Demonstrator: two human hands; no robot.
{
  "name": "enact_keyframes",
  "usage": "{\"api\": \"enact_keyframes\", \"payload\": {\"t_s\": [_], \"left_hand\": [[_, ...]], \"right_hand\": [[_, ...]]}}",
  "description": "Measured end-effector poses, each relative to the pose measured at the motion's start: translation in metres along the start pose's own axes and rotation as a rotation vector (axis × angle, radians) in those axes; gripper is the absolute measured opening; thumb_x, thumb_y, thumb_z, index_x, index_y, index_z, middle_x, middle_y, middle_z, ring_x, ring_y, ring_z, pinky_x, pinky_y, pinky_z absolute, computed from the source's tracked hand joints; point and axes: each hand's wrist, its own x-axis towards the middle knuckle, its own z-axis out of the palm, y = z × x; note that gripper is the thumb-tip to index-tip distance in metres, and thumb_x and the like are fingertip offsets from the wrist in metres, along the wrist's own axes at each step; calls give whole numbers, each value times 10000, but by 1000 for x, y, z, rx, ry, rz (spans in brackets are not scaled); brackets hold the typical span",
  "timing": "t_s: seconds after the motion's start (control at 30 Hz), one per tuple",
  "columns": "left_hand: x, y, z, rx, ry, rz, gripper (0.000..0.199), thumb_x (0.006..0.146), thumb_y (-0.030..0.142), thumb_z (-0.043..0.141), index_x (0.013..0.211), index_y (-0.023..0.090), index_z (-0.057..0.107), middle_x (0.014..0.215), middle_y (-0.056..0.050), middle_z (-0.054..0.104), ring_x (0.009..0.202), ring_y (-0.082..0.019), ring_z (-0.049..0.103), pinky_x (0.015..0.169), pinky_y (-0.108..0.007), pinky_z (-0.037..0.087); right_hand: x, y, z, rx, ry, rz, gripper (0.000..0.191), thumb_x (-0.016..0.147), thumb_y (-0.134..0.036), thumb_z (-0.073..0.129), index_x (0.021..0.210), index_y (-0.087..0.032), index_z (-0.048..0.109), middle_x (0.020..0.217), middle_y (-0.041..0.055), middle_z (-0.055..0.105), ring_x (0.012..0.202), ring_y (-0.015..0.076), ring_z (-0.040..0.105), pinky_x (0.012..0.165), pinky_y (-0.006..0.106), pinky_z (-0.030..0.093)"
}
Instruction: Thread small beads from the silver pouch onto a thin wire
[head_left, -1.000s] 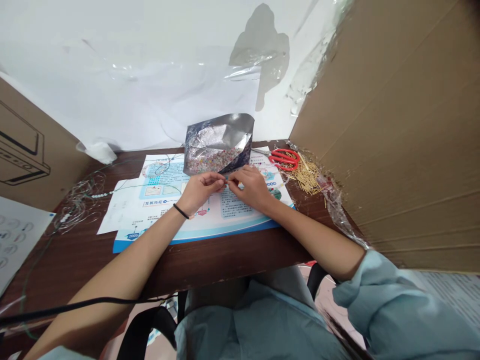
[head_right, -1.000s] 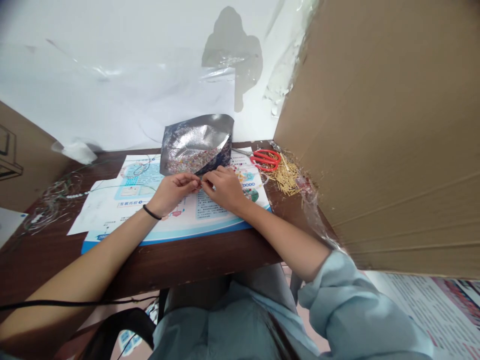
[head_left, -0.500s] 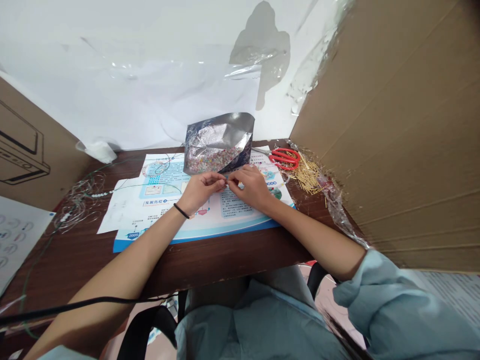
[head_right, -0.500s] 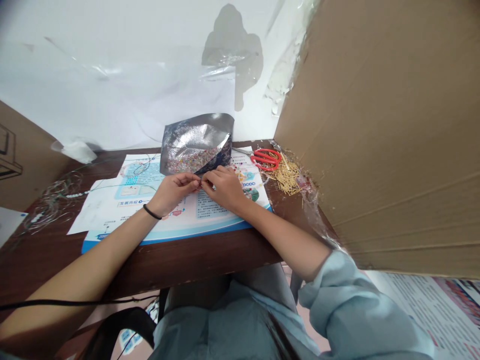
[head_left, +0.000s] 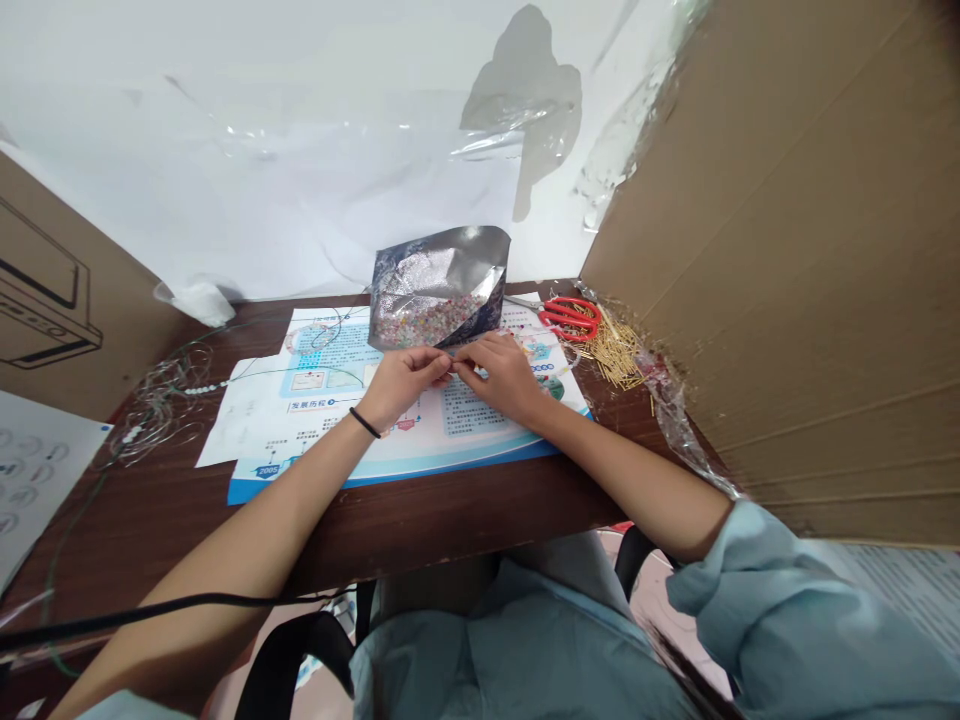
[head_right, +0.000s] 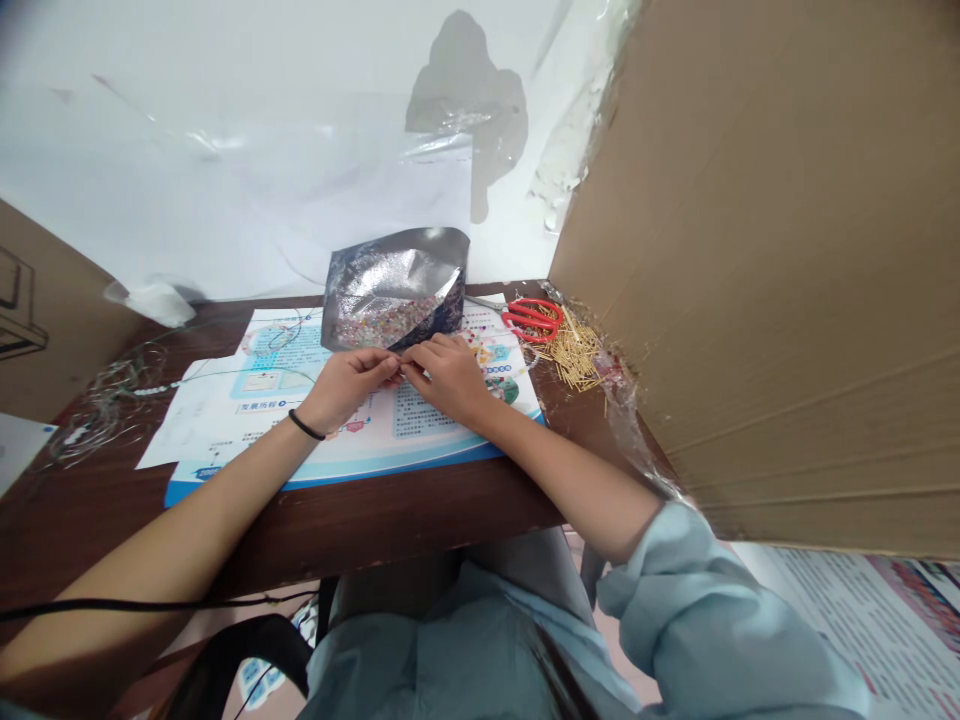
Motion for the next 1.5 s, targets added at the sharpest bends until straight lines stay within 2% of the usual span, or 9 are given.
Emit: {"api": "enact_keyframes", "payload": {"t_s": [0.3, 0.53, 0.7, 0.87, 1.03, 1.1, 1.27, 1.37, 1.5], "left_hand": [[-2, 5, 0, 111, -40, 47, 505, 689, 677, 708, 688, 177, 638, 659, -36, 669, 614, -144, 597, 632, -280, 518], [-2, 4, 3, 184, 3, 110, 422, 795, 604, 631, 712, 192, 581, 668, -24, 639, 566, -140, 595, 573, -265, 493], [-3, 5, 1, 212, -37, 117, 391, 818, 567, 614, 710, 193, 575, 674, -16, 634, 586, -146, 607, 586, -263, 497], [-2, 6, 0, 144, -89, 112, 384, 807, 555, 648, 704, 194, 569, 674, -5, 615, 600, -141, 615, 598, -263, 516], [0, 8, -7, -63, -75, 27, 342, 866, 488, 625, 714, 190, 556, 591, 11, 546, 448, -77, 481, 404, -194, 393], [2, 12, -13, -200, -31, -20, 295, 869, 441, 633, 737, 191, 546, 645, -9, 592, 477, -80, 518, 383, -181, 390], [8, 20, -28, -385, 182, 43, 208, 863, 349, 642, 780, 199, 524, 898, -60, 704, 907, -178, 719, 676, -223, 606], [9, 22, -32, -445, 240, 100, 200, 899, 327, 591, 773, 202, 498, 998, -74, 725, 1110, -206, 684, 877, -272, 601], [10, 21, -34, -434, 248, 183, 247, 931, 349, 552, 754, 205, 457, 1156, -102, 714, 1199, -229, 644, 1011, -359, 547]], "right_hand": [[1, 2, -2, 27, -67, -21, 147, 949, -220, 535, 946, -218, 682, 884, 37, 715, 853, 184, 588, 828, 329, 401], [1, 1, -2, 43, -18, -25, 138, 928, -215, 547, 904, -215, 683, 819, 26, 707, 798, 172, 597, 803, 322, 410], [1, 0, -3, 125, -29, -12, 126, 917, -237, 557, 883, -205, 675, 778, 16, 687, 736, 151, 578, 754, 298, 424], [0, 0, -2, 179, -37, 5, 123, 904, -245, 549, 860, -204, 657, 760, 14, 663, 716, 146, 571, 736, 298, 441], [1, 0, -2, 151, -33, 60, 99, 870, -231, 539, 814, -207, 616, 736, 10, 631, 697, 140, 546, 719, 296, 439], [1, -1, -3, 147, -32, 81, 80, 854, -222, 540, 797, -210, 595, 736, 8, 630, 687, 137, 536, 707, 292, 437], [1, -1, -3, 132, -36, 88, 57, 819, -207, 540, 765, -215, 558, 706, 3, 612, 657, 136, 519, 687, 293, 427], [0, -2, -3, 137, -34, 77, 57, 808, -200, 527, 756, -211, 545, 688, 5, 593, 649, 138, 513, 686, 297, 418], [1, -3, -4, 132, -58, 78, 52, 799, -203, 519, 748, -208, 532, 680, 5, 573, 651, 141, 499, 694, 300, 405]]}}
